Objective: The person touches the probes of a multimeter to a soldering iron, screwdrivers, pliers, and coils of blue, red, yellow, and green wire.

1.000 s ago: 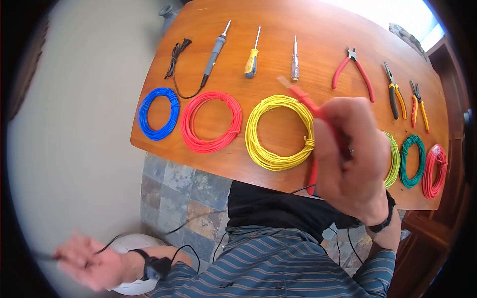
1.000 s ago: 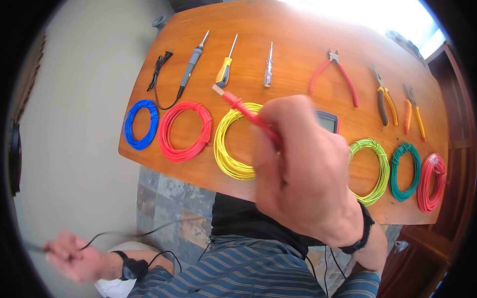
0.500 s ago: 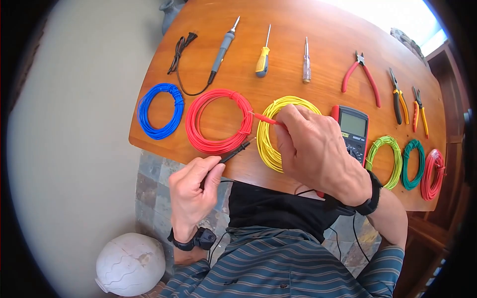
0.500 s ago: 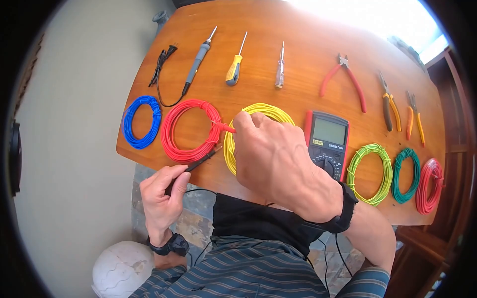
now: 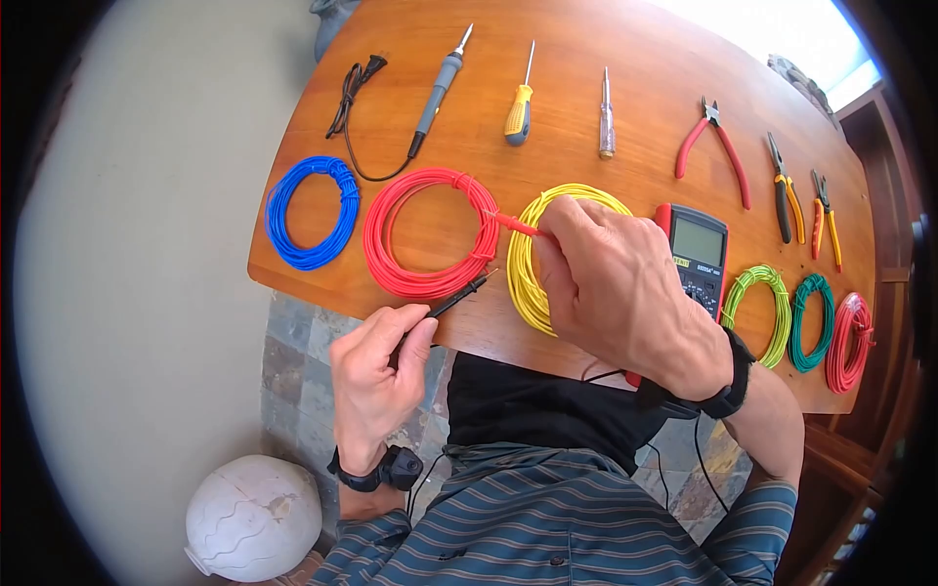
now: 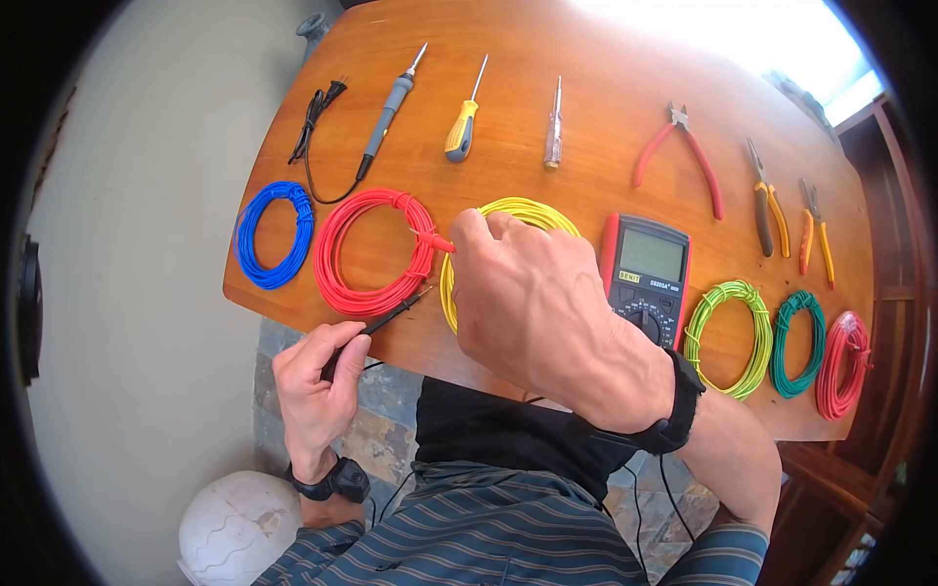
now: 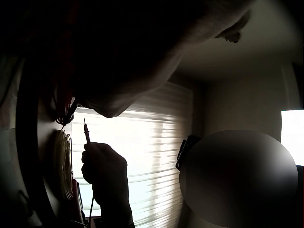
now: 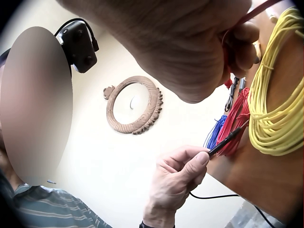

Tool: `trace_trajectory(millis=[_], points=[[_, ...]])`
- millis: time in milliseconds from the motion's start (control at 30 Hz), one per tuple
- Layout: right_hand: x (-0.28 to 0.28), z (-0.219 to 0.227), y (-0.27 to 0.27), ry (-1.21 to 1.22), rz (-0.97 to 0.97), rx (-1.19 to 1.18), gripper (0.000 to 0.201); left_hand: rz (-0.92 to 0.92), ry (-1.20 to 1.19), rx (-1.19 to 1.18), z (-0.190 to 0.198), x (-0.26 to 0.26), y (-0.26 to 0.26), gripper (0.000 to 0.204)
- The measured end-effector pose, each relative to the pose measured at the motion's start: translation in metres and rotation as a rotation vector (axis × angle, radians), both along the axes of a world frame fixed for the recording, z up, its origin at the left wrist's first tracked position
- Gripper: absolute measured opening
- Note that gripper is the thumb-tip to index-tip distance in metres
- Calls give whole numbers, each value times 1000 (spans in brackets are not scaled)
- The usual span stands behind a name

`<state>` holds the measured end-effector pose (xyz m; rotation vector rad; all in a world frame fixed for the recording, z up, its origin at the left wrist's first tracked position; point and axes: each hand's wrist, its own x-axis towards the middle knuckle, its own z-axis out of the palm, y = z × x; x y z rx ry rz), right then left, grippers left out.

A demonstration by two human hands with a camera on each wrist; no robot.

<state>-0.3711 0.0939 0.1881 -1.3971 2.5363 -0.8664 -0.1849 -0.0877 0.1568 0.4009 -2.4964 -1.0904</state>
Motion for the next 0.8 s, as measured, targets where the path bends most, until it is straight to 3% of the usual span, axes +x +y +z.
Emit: trace_trajectory(millis=[500, 800], points=[[-12, -9, -19, 65, -48, -93, 11, 27, 7, -28, 3, 2, 3, 12], [-24, -14, -48, -58, -39, -65, 16, 7, 4, 36, 2, 5, 3, 12]])
